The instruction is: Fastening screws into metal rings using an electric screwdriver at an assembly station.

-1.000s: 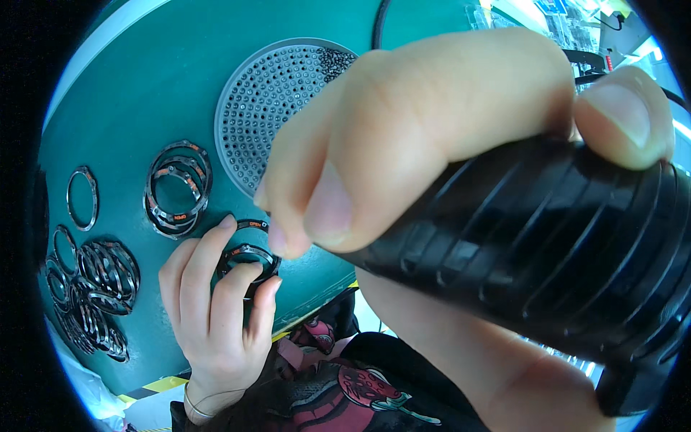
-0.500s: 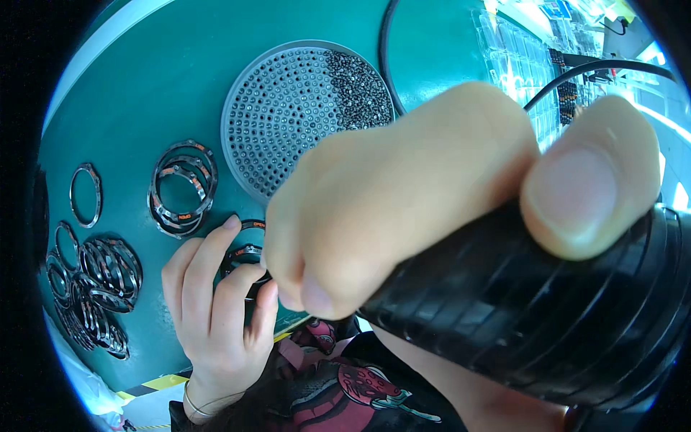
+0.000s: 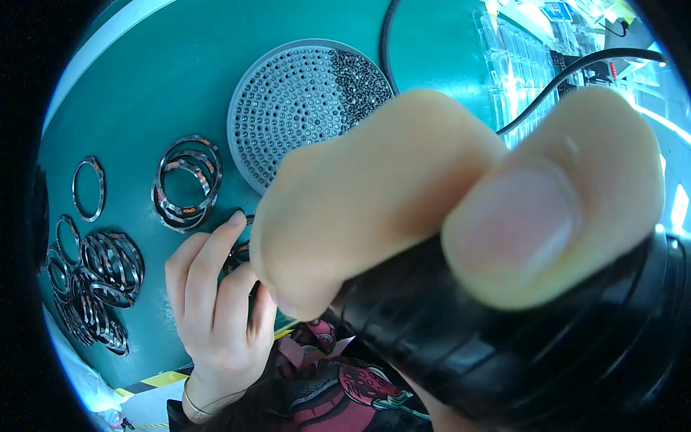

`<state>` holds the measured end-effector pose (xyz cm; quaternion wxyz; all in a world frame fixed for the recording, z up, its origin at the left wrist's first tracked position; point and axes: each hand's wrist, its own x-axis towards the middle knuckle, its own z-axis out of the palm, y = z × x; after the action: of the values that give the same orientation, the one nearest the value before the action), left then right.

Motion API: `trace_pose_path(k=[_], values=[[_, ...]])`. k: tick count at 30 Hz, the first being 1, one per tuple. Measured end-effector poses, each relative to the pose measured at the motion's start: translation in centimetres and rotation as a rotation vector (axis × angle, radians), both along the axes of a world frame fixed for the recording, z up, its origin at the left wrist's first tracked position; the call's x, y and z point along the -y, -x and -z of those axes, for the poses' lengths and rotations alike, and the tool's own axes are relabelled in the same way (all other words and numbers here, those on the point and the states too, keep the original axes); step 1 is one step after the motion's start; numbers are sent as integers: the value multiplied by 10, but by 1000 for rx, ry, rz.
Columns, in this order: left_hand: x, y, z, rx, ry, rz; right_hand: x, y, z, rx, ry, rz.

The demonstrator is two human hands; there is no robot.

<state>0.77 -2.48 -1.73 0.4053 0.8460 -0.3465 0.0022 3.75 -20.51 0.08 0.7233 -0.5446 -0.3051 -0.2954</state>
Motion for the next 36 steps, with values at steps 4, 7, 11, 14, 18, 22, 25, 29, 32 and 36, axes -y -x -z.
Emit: trace_pose_path(k=[4, 7, 11, 14, 18, 22, 25, 29, 32, 36], values=[[-1, -2, -2, 13, -3, 6, 15, -6, -16, -110, 182, -167], [0, -3, -7, 22, -20, 25, 32, -2, -25, -165, 170, -172], [-4, -13, -22, 121, -119, -196, 47, 6, -37, -184, 4, 9], [-2, -20, -18, 100, -190, -274, 49, 2, -31, -149, 255, 15], [-10, -14, -24, 141, -175, -265, 51, -1, -32, -157, 297, -21], [-20, -11, -24, 16, -159, 327, 53, -7, -29, -158, 350, -61], [-19, -8, -20, -17, -195, 387, 53, -7, -32, -163, 390, -90], [-8, -3, -12, 154, -267, 168, 49, -8, -34, -157, 395, -75], [1, 4, 0, 238, -237, 4, 44, -5, -32, -151, 371, -46], [8, 8, 3, 272, -173, -110, 34, 15, -43, -176, 147, 106]])
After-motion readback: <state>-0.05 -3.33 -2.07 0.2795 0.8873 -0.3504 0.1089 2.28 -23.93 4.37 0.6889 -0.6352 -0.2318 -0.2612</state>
